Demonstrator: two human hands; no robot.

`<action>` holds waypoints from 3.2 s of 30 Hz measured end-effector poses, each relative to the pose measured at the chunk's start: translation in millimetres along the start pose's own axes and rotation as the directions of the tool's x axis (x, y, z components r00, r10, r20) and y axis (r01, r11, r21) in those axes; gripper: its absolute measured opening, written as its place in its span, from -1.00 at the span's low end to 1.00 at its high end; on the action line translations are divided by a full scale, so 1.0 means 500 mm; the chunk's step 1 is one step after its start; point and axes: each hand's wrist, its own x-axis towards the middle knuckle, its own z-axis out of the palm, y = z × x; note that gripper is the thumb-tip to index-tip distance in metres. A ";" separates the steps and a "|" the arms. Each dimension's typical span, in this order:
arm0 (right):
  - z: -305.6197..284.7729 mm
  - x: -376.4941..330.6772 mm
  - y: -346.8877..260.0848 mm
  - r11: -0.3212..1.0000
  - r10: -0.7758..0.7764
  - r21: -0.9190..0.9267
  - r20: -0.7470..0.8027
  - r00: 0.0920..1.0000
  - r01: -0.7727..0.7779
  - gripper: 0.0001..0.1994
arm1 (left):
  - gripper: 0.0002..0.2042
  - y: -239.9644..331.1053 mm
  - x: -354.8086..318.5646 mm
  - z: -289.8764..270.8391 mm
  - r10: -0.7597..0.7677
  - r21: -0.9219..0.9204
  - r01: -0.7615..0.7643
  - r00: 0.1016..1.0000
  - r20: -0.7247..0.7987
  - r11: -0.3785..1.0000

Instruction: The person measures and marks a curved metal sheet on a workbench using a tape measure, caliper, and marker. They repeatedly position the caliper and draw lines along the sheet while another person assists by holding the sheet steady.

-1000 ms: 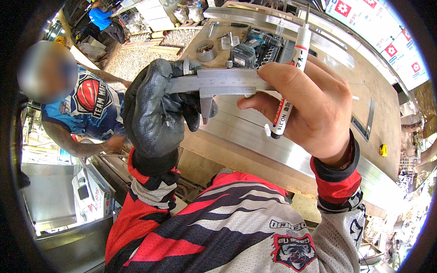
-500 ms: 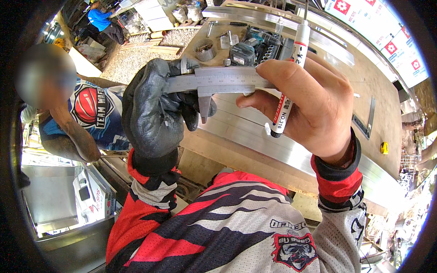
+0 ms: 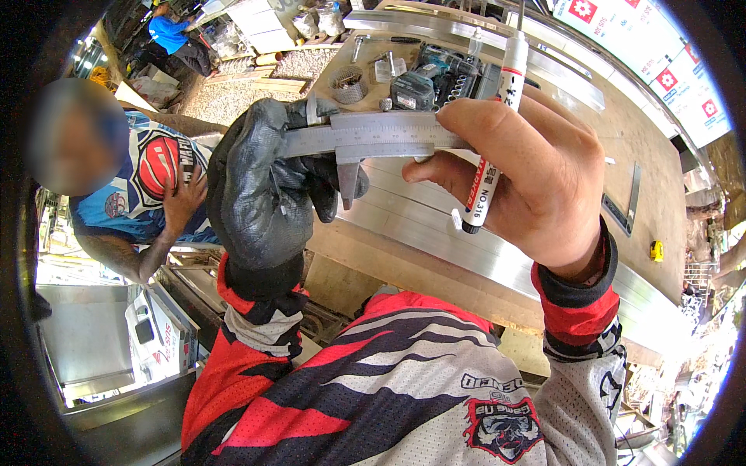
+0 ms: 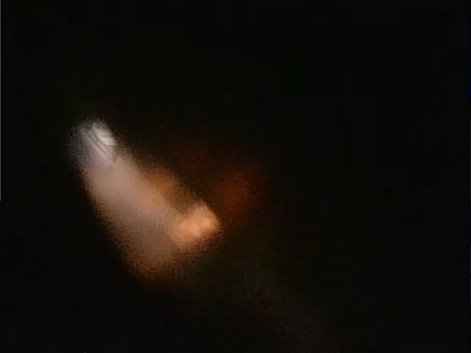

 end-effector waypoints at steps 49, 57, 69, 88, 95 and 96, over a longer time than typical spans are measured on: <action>0.238 -0.094 -0.040 0.390 0.706 0.627 0.267 0.656 -0.675 -0.67 | -0.72 -0.105 -0.077 -0.080 -0.228 0.004 0.236 0.944 -0.239 0.972; 0.366 -0.276 -0.134 0.635 0.655 0.335 0.243 0.715 -0.696 -0.63 | -0.77 -0.275 -0.263 -0.132 -0.346 0.354 0.496 0.844 -0.409 0.793; 0.318 -0.400 -0.057 0.434 0.768 0.292 0.374 0.519 -0.852 -0.73 | -0.79 -0.388 -0.331 -0.223 -0.906 -0.177 0.937 0.223 -0.360 0.301; 0.407 -0.374 0.031 -0.011 0.666 0.475 0.660 0.348 -0.880 -0.62 | -0.75 -0.390 -0.278 -0.199 -0.842 -0.124 0.963 0.141 -0.520 0.238; 0.495 -0.359 0.031 -0.089 0.653 0.442 0.702 0.282 -0.893 -0.91 | -0.81 -0.385 -0.269 -0.185 -0.801 -0.146 0.954 0.131 -0.584 0.263; 0.500 -0.358 0.031 -0.065 0.656 0.433 0.697 0.289 -0.899 -0.91 | -0.81 -0.385 -0.270 -0.185 -0.804 -0.144 0.955 0.130 -0.581 0.258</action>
